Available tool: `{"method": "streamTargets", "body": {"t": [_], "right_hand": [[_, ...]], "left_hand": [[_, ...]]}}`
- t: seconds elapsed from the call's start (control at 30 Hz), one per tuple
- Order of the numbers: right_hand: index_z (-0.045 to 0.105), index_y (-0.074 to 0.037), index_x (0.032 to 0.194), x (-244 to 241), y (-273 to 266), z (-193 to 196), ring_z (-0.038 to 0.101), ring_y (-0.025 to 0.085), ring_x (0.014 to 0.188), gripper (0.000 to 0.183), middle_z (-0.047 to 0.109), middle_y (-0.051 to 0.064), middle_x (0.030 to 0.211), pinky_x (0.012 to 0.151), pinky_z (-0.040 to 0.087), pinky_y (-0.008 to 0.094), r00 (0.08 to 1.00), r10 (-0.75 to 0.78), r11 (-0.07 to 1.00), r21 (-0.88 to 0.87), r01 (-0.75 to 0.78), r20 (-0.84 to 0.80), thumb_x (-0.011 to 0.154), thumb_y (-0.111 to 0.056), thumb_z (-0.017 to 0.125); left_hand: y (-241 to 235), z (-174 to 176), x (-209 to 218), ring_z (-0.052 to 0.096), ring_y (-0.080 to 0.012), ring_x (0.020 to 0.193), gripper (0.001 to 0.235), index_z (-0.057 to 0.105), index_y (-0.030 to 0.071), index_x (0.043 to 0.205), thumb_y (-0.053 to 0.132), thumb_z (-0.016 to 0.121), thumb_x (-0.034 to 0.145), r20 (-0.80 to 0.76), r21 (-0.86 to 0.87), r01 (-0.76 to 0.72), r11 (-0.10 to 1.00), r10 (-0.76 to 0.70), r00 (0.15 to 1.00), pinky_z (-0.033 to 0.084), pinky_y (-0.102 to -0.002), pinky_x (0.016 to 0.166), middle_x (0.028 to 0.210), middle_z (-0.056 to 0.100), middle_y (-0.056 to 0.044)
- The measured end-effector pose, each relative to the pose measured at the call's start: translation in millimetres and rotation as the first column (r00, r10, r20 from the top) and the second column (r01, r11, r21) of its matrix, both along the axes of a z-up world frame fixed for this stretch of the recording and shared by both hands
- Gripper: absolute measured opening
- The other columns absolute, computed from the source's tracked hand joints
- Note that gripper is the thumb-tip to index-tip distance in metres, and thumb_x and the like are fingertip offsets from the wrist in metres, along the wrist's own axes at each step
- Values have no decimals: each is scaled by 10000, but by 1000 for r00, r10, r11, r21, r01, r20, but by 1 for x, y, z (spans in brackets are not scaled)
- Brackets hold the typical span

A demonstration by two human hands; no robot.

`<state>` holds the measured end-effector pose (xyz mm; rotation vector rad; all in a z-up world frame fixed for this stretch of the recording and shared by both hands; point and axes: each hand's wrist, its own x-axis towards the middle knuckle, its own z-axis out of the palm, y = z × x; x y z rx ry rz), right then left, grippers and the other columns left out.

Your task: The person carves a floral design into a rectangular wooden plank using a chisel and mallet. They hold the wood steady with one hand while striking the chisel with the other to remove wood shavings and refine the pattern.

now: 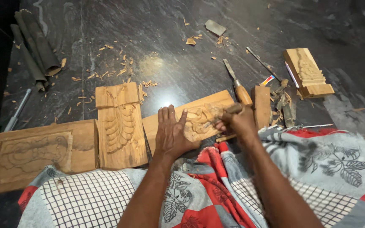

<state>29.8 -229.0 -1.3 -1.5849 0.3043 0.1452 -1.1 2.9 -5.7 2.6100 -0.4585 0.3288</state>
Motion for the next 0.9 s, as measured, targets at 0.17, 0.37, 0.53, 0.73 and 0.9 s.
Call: {"method": "streamTargets", "body": {"t": [0.17, 0.37, 0.53, 0.73, 0.9], "right_hand": [[639, 41, 854, -20, 15, -9, 692, 209, 550, 24, 720, 181, 733, 467, 540, 300, 972, -227, 967, 101, 232, -56, 869, 58, 647], [560, 30, 980, -19, 17, -1, 655, 204, 528, 163, 688, 170, 761, 451, 555, 335, 954, -299, 932, 213, 293, -7, 856, 64, 661], [543, 53, 1045, -24, 17, 7, 708, 234, 583, 221, 698, 203, 814, 507, 592, 324, 943, -324, 936, 170, 307, 80, 875, 70, 682], [524, 30, 1023, -25, 18, 10, 734, 247, 625, 193, 713, 172, 818, 508, 586, 314, 967, -219, 976, 8, 220, 127, 887, 55, 659], [550, 16, 1021, -27, 13, 5, 731, 244, 614, 191, 703, 155, 797, 502, 582, 320, 979, -190, 981, 55, 186, 79, 870, 61, 658]], "left_hand": [[5, 2, -3, 406, -494, 1322, 1064, 610, -17, 1358, 559, 877, 505, -91, 15, 17, 1000, -16, 996, 204, -564, 1225, 1353, 476, -351], [4, 2, -3, 384, -516, 1320, 1085, 610, -13, 1355, 579, 883, 488, -63, 26, 11, 1000, -9, 998, 190, -563, 1204, 1375, 445, -387], [5, -2, -2, 359, -534, 1329, 1101, 602, -14, 1356, 599, 880, 485, -54, 46, 5, 999, -3, 999, 176, -570, 1190, 1383, 429, -404], [5, 2, -2, 368, -510, 1335, 1084, 600, -9, 1361, 578, 878, 492, -86, 51, 2, 999, 2, 996, 184, -563, 1210, 1384, 441, -376], [3, 5, -3, 373, -513, 1313, 1091, 613, -13, 1348, 571, 891, 470, -67, 36, 8, 999, -6, 998, 188, -569, 1191, 1362, 444, -375]]}}
